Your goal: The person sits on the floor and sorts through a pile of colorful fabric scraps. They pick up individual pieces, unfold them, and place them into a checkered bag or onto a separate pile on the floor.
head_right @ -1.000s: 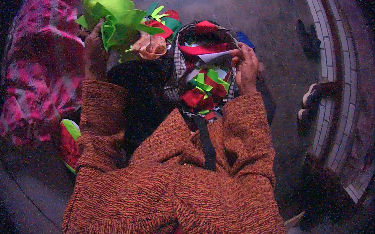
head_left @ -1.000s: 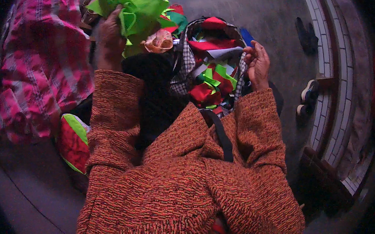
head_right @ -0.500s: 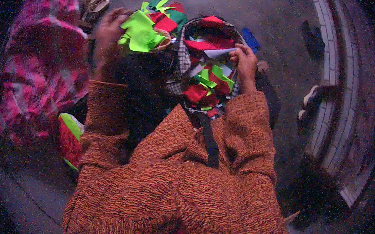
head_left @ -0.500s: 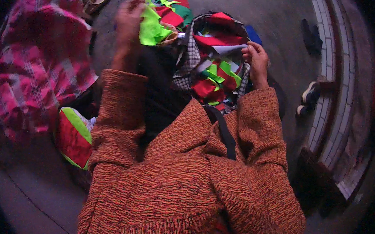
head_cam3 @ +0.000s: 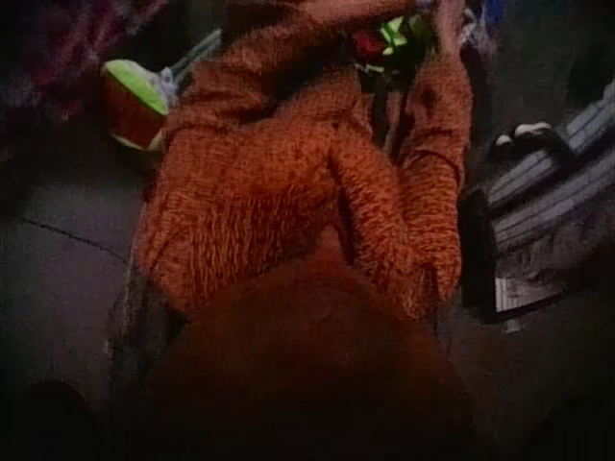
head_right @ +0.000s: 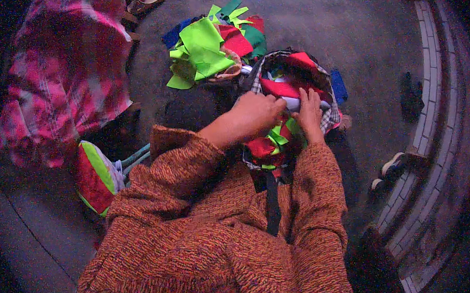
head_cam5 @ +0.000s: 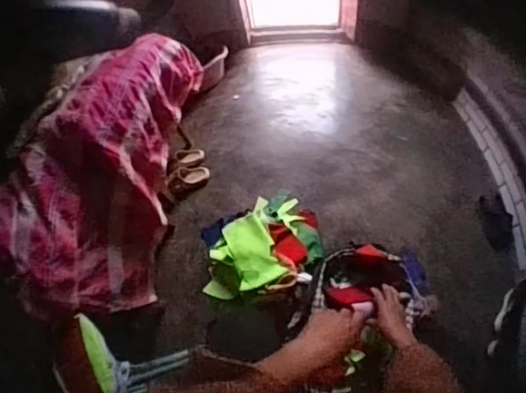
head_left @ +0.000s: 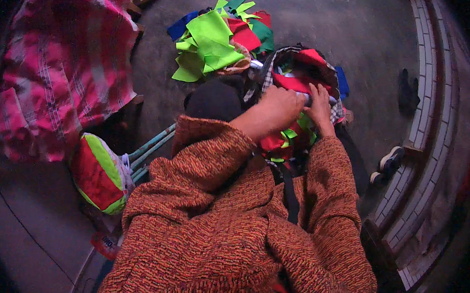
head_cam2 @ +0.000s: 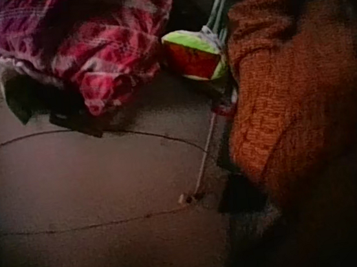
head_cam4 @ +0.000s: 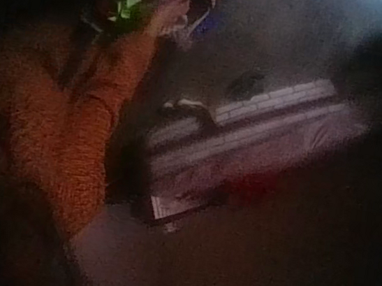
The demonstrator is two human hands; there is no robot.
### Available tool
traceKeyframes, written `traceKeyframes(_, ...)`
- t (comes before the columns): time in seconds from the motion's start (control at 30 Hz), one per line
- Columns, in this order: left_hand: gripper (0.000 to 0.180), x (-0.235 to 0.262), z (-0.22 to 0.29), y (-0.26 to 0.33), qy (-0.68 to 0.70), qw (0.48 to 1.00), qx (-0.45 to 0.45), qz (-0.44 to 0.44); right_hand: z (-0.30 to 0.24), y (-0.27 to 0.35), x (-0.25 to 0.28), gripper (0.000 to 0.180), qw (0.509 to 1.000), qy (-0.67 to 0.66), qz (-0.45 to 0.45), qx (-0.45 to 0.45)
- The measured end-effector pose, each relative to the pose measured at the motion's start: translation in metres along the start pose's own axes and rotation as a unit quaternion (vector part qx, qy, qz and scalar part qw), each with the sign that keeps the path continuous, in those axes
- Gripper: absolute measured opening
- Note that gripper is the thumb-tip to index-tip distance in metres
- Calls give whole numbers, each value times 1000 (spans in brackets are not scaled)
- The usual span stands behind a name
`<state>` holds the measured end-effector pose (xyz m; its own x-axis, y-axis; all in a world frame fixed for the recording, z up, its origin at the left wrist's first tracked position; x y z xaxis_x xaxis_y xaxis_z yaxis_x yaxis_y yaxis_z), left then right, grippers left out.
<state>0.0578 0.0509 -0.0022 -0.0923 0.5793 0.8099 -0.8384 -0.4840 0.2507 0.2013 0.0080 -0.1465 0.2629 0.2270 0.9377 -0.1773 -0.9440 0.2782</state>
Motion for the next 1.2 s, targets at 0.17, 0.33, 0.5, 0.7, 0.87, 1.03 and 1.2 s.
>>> traceKeyframes(0.17,27,-1,11,-3,-5,1000,-26,-6,22,-13,-31,95,980,67,-171,-74)
traceKeyframes(0.33,30,4,14,-6,44,999,-21,-22,41,-10,-61,50,981,31,-175,-75)
traceKeyframes(0.5,27,5,1,-14,48,998,2,-40,16,-3,-41,33,980,42,-190,-29)
traceKeyframes(0.7,30,12,-15,-15,73,996,37,-26,7,37,16,31,987,34,-157,-19)
traceKeyframes(0.87,34,9,-26,-13,56,997,39,-27,13,75,96,34,999,-26,14,-15)
traceKeyframes(1.03,36,12,-43,-7,62,996,67,11,48,90,133,36,938,-297,165,-67)
traceKeyframes(1.2,34,40,-36,16,123,976,37,177,49,92,98,38,979,-146,126,-62)
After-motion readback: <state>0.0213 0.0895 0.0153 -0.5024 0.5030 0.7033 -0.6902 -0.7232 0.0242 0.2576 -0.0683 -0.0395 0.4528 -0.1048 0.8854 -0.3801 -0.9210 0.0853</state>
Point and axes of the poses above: each hand's wrist, its own y-axis away from the middle knuckle, its own x-axis out of the back of the hand, z = x × y, the point moved 8 cm from there along -y, towards the middle knuckle, and after that the axes turned 2 degrees about y, right-handed, at the moved point
